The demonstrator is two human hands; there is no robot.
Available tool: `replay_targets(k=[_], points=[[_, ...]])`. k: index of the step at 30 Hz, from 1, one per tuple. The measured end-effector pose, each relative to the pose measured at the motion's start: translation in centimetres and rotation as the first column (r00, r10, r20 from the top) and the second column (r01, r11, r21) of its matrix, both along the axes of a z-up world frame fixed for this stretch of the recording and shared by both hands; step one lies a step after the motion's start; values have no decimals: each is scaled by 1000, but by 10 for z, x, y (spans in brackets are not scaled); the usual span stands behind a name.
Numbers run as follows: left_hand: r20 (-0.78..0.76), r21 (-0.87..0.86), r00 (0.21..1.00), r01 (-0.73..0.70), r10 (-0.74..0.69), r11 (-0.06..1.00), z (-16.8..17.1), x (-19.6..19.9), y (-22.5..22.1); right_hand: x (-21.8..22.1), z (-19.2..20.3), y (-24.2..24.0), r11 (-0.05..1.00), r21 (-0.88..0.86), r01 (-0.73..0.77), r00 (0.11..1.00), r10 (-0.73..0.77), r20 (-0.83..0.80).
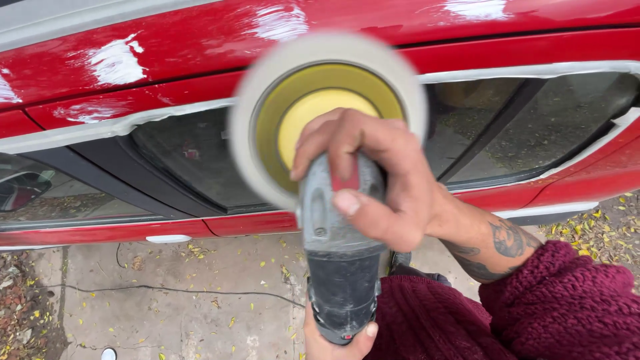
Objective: Polishing the exterior paint and side mirror of a red vehicle using a power buffer.
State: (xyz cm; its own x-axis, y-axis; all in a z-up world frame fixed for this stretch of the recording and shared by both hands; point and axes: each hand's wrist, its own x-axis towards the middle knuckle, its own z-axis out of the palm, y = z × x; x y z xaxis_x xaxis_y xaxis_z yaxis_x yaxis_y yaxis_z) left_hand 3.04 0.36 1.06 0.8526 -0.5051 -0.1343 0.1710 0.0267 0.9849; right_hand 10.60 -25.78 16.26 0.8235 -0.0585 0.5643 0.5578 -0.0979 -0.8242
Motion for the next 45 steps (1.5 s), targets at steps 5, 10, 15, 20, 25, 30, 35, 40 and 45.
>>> replay_targets(k=[5,10,15,20,25,30,35,40,45], points=[[-133,-36,981,136,-140,990,14,-20,-48,-59,-7,-47,979,31,199,980,-199,3],[-141,23,962,241,-236,970,29,-35,-92,-115,-26,-93,949,157,275,961,-274,-24],[-163,166,941,323,-297,932,49,-35,-111,-141,-47,-117,884,229,408,905,-424,23],[-210,161,939,307,-271,938,52,-21,-86,-117,-42,-91,925,174,338,934,-353,58],[-207,139,958,228,-197,964,39,13,-28,-60,-35,-28,948,124,293,953,-301,47],[-111,77,985,141,-132,987,19,56,47,8,-26,48,970,98,225,974,-227,17],[-192,19,975,115,-109,993,23,98,105,71,-11,117,982,92,168,986,-168,-8],[-315,-52,944,81,-93,995,19,124,152,115,-7,164,988,53,143,989,-141,-48],[-185,113,983,18,3,993,-6,134,192,151,-14,194,1000,-27,10,1000,-10,18]])
